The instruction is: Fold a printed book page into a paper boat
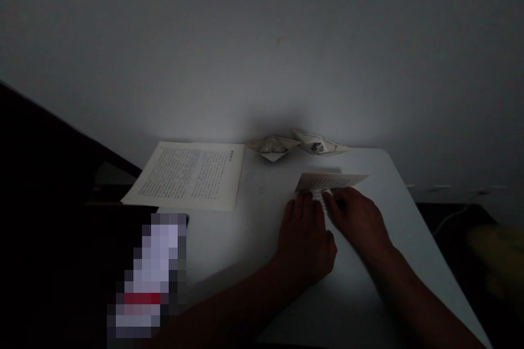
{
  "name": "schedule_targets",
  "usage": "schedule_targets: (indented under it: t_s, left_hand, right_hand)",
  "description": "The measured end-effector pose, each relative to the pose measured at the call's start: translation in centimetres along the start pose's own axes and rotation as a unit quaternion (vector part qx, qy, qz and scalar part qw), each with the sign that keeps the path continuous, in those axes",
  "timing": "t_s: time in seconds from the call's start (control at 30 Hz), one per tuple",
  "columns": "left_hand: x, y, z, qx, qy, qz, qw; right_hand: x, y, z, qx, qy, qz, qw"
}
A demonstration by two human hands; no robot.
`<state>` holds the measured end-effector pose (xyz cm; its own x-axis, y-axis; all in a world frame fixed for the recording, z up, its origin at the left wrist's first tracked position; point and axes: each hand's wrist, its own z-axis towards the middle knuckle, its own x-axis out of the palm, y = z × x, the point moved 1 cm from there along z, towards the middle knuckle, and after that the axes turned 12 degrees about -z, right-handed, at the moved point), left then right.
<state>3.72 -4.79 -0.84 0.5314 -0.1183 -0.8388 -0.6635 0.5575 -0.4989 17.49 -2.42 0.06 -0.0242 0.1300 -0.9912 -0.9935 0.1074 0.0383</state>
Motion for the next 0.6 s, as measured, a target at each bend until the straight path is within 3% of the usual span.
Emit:
schedule_targets:
  t_s: [0.6]
  left_hand:
    - [-0.09, 0.43, 0.11, -0.013, 0.006, 0.001, 1.000]
  right_hand:
    - [-0.17, 0.19, 0.49, 0.005, 0.051, -0.035, 0.998]
